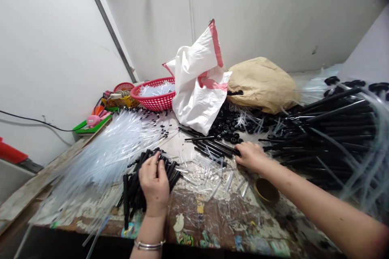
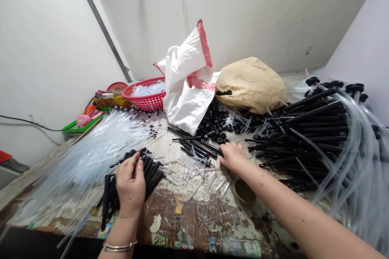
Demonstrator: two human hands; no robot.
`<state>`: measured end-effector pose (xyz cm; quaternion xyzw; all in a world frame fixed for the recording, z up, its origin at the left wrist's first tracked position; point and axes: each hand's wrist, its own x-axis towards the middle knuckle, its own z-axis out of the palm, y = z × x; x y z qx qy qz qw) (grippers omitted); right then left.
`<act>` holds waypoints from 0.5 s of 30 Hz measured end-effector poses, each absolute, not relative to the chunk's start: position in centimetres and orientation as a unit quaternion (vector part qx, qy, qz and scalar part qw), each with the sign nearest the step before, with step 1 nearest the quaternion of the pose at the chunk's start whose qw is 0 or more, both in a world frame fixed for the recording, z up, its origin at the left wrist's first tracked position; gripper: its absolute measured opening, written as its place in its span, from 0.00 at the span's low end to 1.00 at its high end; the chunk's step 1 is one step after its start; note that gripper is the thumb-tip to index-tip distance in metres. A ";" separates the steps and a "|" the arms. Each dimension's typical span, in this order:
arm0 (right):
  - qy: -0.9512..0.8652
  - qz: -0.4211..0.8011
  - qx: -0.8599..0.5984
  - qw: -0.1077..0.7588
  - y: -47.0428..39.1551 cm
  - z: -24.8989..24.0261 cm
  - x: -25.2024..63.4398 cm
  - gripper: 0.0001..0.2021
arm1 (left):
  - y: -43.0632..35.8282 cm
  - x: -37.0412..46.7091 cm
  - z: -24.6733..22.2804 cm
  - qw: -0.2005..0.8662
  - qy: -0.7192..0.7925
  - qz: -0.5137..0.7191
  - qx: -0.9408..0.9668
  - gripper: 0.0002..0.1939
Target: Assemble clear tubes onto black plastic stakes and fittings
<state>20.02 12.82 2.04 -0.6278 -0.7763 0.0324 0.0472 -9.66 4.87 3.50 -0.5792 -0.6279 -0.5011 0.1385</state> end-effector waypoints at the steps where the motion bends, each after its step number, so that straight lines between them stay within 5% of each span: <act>1: -0.771 0.033 -0.634 0.047 12.9 2.0 20.0 0.11 | 4.6 -8.4 3.0 0.108 -0.608 -0.517 -0.593 0.14; 7: -0.727 0.056 -0.679 0.078 14.1 3.8 21.3 0.15 | 2.6 -3.0 0.4 -0.034 -0.545 -0.533 -0.647 0.15; 15: -0.761 0.212 -0.590 0.168 6.4 7.6 20.2 0.17 | -0.5 -0.3 1.7 -0.032 -0.480 -0.558 -0.677 0.19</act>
